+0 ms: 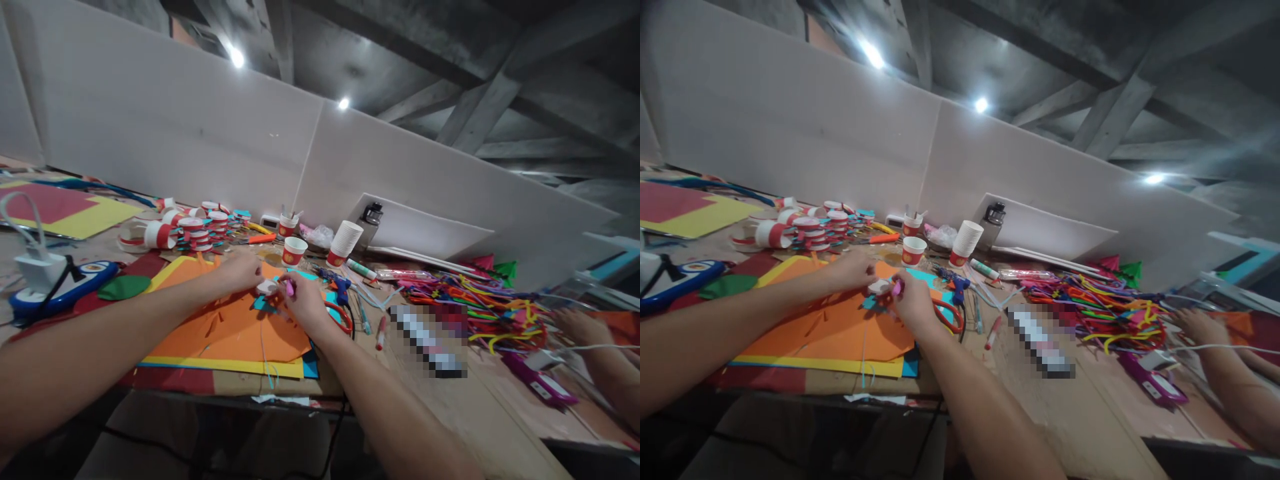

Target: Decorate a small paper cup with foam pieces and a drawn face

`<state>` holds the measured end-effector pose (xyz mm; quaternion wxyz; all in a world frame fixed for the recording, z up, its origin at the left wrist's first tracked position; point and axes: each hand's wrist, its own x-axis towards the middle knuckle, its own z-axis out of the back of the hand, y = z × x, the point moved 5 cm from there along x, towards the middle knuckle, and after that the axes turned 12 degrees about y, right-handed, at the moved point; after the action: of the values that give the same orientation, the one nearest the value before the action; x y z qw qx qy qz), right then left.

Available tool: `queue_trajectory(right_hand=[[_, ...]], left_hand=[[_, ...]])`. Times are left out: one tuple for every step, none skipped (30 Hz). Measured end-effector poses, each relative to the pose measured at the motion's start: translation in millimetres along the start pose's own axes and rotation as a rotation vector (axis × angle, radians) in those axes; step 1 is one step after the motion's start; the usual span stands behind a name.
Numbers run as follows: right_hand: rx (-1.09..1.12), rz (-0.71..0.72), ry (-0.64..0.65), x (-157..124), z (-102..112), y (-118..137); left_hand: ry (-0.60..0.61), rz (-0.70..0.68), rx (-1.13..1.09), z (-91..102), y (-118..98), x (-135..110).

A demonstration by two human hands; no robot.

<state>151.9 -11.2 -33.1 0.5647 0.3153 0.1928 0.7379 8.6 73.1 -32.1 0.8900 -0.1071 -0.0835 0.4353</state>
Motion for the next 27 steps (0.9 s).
queue_trajectory(right_hand=[[-0.030,-0.027,-0.003,1,-1,-1],[-0.049,-0.052,-0.007,2,-2,-1],[-0.063,-0.073,-0.015,3,-3,-1],[-0.073,-0.090,-0.029,3,-2,-1],[-0.079,-0.105,-0.046,4,-1,0],[-0.080,-0.121,-0.064,4,1,1],[-0.071,-0.136,-0.084,4,3,1],[-0.053,-0.147,-0.103,4,5,1],[-0.029,-0.156,-0.125,4,7,1],[0.000,-0.165,-0.146,4,9,-1],[0.036,-0.173,-0.166,5,10,-3],[0.077,-0.177,-0.183,5,11,-5],[0.122,-0.180,-0.199,7,11,-8],[0.171,-0.181,-0.213,8,10,-10],[0.225,-0.176,-0.224,9,10,-13],[0.284,-0.165,-0.233,10,9,-15],[0.345,-0.154,-0.244,10,9,-16],[0.401,-0.144,-0.253,11,9,-17],[0.445,-0.135,-0.262,11,10,-17],[0.473,-0.127,-0.272,10,12,-16],[0.487,-0.122,-0.283,9,14,-15],[0.491,-0.119,-0.294,8,16,-14],[0.491,-0.118,-0.304,7,19,-13],[0.492,-0.115,-0.316,5,21,-12],[0.495,-0.110,-0.327,4,24,-11],[0.499,-0.101,-0.336,3,26,-10],[0.503,-0.088,-0.340,3,27,-9]], left_hand=[[0.005,-0.002,0.014,0.4,-2,-1],[0.005,-0.002,0.026,1.2,-4,-2],[-0.004,-0.002,0.034,2.7,-6,-3],[-0.023,-0.003,0.038,4.8,-9,-5],[-0.052,-0.007,0.040,7.5,-11,-7],[-0.090,-0.011,0.044,10.8,-14,-9],[-0.131,-0.018,0.053,14.3,-17,-12],[-0.173,-0.027,0.065,17.8,-21,-15],[-0.210,-0.038,0.078,21.0,-24,-17],[-0.242,-0.051,0.089,23.9,-27,-20],[-0.268,-0.060,0.096,26.2,-30,-22],[-0.289,-0.070,0.097,28.1,-32,-24],[-0.307,-0.079,0.095,29.5,-34,-25],[-0.321,-0.087,0.087,30.4,-36,-27],[-0.334,-0.092,0.075,31.1,-36,-28],[-0.345,-0.094,0.057,31.4,-37,-28],[-0.354,-0.094,0.032,31.7,-36,-29],[-0.361,-0.092,-0.003,31.9,-35,-29],[-0.365,-0.090,-0.049,32.3,-34,-28],[-0.366,-0.088,-0.109,32.7,-32,-28],[-0.365,-0.086,-0.179,33.1,-30,-27],[-0.362,-0.083,-0.259,33.4,-27,-26],[-0.357,-0.073,-0.341,33.3,-24,-24],[-0.347,-0.056,-0.418,32.4,-20,-22],[-0.326,-0.039,-0.489,30.3,-17,-19],[-0.290,-0.030,-0.560,26.8,-14,-16],[-0.237,-0.037,-0.637,21.8,-13,-12]])
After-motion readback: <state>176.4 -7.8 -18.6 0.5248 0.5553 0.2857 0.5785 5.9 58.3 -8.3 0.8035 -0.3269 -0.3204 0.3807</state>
